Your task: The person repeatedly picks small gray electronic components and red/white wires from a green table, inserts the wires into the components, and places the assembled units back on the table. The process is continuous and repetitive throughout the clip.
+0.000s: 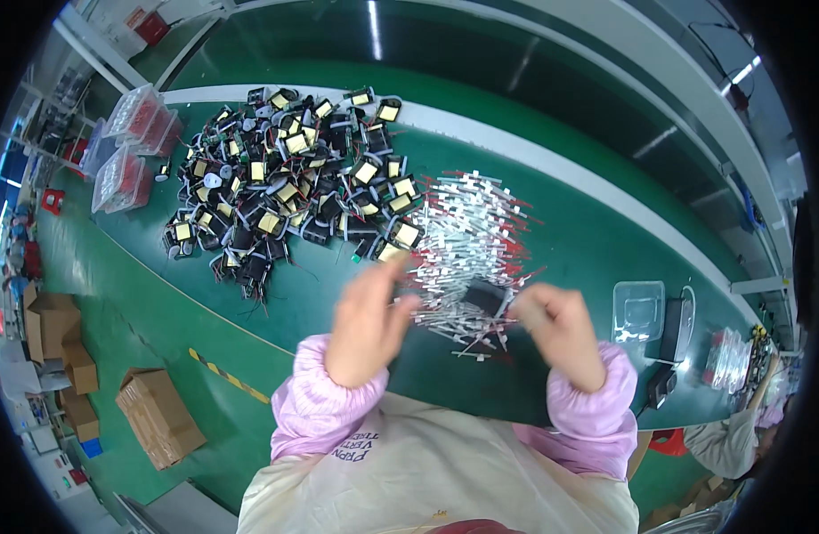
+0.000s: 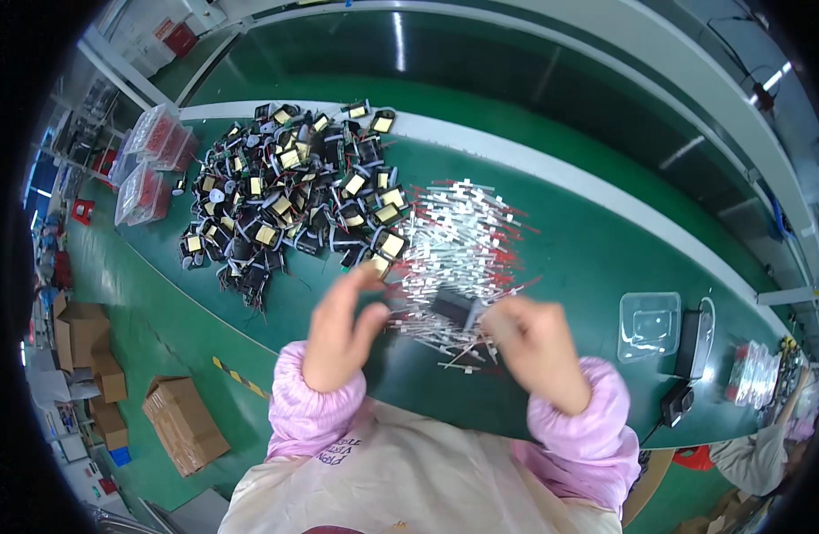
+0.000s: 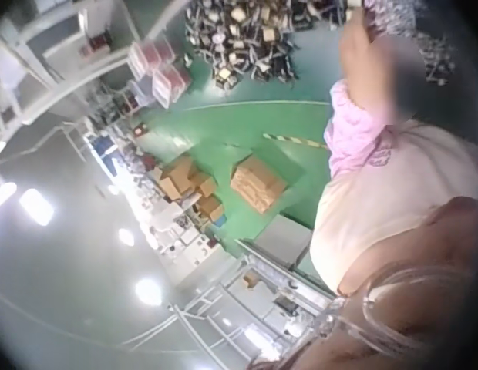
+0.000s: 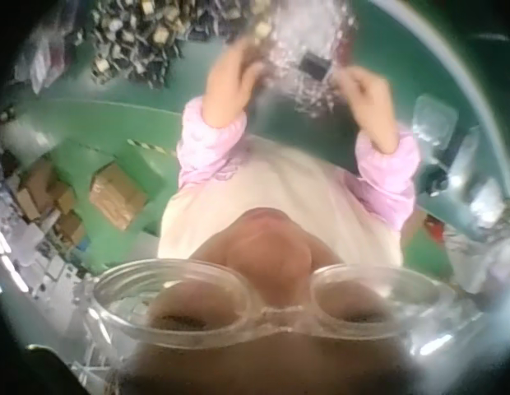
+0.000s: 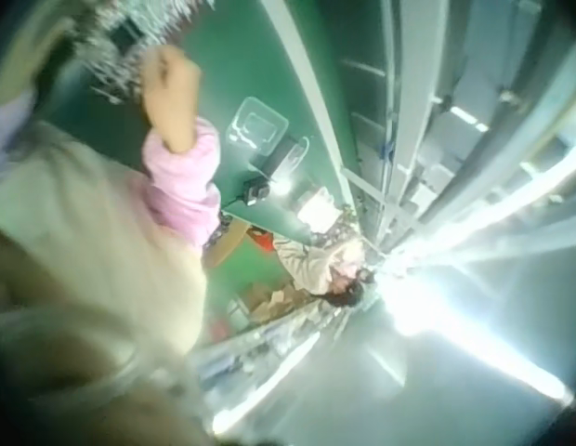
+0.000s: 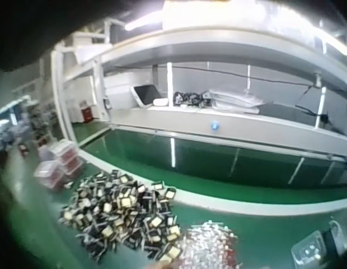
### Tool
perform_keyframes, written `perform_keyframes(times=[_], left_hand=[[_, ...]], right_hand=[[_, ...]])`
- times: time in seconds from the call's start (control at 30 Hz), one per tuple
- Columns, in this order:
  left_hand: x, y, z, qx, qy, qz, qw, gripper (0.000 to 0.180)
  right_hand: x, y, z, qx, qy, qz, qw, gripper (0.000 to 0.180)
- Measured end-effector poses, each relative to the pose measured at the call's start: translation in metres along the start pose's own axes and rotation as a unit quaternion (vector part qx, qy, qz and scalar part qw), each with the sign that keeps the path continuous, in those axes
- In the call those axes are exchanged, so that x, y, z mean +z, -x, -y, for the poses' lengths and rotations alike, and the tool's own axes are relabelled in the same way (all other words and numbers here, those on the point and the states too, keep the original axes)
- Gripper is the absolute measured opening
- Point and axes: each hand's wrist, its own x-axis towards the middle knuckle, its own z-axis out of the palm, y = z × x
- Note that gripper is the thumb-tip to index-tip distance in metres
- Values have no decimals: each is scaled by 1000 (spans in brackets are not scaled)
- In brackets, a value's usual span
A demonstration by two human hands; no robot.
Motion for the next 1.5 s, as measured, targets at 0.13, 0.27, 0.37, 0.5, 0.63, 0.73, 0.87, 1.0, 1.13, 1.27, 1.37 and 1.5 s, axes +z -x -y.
perform_keyframes(times=[0.13,0.27,0.37,0.5,0.63,0.73,0.87,1.0,1.13,1.27,1.37,1.5], left_hand=[[-20,-29,38,53,-360,-141,921,22],[-35,-47,66,90,-399,-102,907,41],[-31,-57,83,112,-406,-99,901,40],[-24,-67,86,100,-456,-83,880,35],[-30,-80,91,38,-317,-35,947,31],[-34,-87,94,142,-398,-23,906,25],[-36,-85,86,169,-389,-11,906,25],[-39,-80,100,178,-398,-42,899,21],[-36,-74,95,216,-375,-86,898,25],[-32,-72,79,256,-303,-141,907,25],[-30,-67,73,167,-101,-146,970,26],[-30,-64,47,96,48,-113,988,34]], right_hand=[[-65,-52,-58,187,-191,-16,963,38],[-93,-91,-81,163,-389,-81,903,39],[-84,-92,-68,143,-334,-49,930,40],[-33,-69,-62,32,-22,91,995,28],[17,-31,-37,-225,276,85,930,22],[41,-26,-43,-218,342,62,912,17],[42,-33,-39,-235,354,58,904,13],[28,-26,-32,-226,327,27,917,8],[22,-20,-38,-250,275,-36,928,8],[17,-10,-29,-232,188,-75,951,13],[9,-1,-17,-162,204,-80,962,12],[1,2,-36,-74,-25,-83,993,8]])
